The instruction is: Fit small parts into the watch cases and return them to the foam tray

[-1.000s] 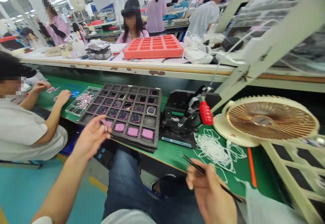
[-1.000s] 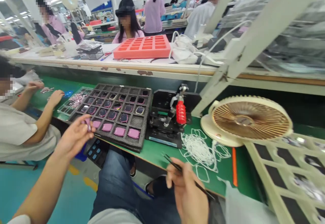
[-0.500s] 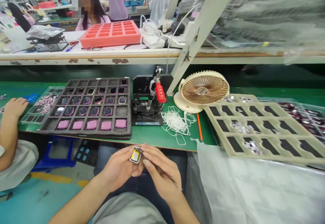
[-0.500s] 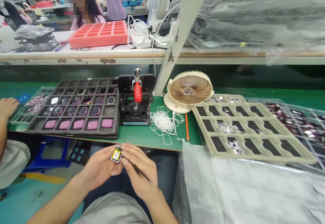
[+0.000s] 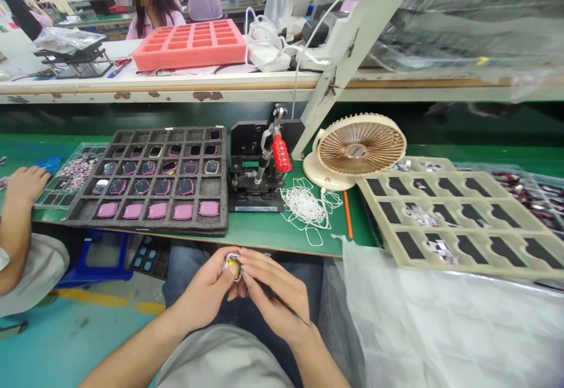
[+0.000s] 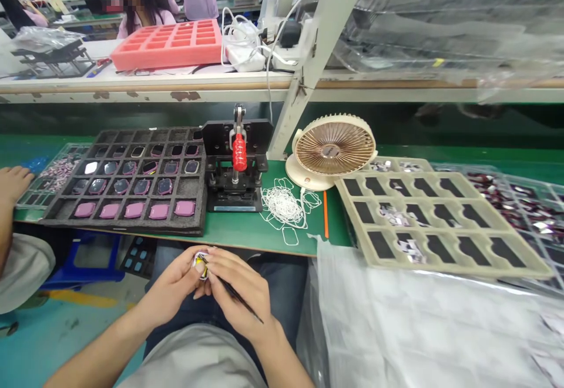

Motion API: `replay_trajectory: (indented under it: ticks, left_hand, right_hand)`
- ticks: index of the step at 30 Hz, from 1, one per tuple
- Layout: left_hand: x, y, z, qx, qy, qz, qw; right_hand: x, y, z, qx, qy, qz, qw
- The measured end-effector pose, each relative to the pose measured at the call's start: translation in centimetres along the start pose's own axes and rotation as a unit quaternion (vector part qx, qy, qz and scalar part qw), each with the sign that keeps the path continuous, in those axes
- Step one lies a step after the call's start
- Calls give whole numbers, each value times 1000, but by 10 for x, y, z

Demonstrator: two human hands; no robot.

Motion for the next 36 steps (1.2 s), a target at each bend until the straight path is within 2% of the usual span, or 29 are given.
replay_trajectory:
  ticks: [8, 13, 17, 23, 26, 29, 32, 34, 36]
  left_hand:
    - [1, -4, 3, 14, 58, -4, 998]
    - [-1, -2, 1, 17, 2, 4, 1000]
    - [-4, 0, 0, 35, -111, 18, 993]
    - [-2, 0, -2, 51, -232, 16, 971]
    - [0, 3, -3, 56, -269, 10, 962]
    - [2, 8, -2, 56, -302, 8, 952]
    - [2, 12, 3, 51, -312, 11, 949]
    - [1, 14, 8, 57, -311, 18, 949]
    - [0, 16, 12, 63, -306, 21, 950]
  right_hand:
    - [0, -4, -3, 16, 5, 13, 1000]
    - [-3, -12, -8, 39, -10, 29, 999]
    - [-6, -17, -11, 44, -12, -12, 999]
    - [-12, -29, -20, 4, 29, -75, 997]
    - [-12, -35, -18, -27, 65, -139, 988]
    - [7, -30, -20, -99, 12, -265, 959]
    - [45, -13, -34, -188, -102, -404, 889]
    - [73, 1, -48, -231, -162, -424, 861]
    - [93, 10, -62, -272, -202, -395, 854]
Point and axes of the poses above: each hand's wrist, its own y-axis towards the middle knuckle, its own x-axis out of the back of the hand, z = x × y, the point moved 2 cm from there along y, towards the middle knuckle, and after that the axes turned 8 degrees about z, right-handed, at the moved point
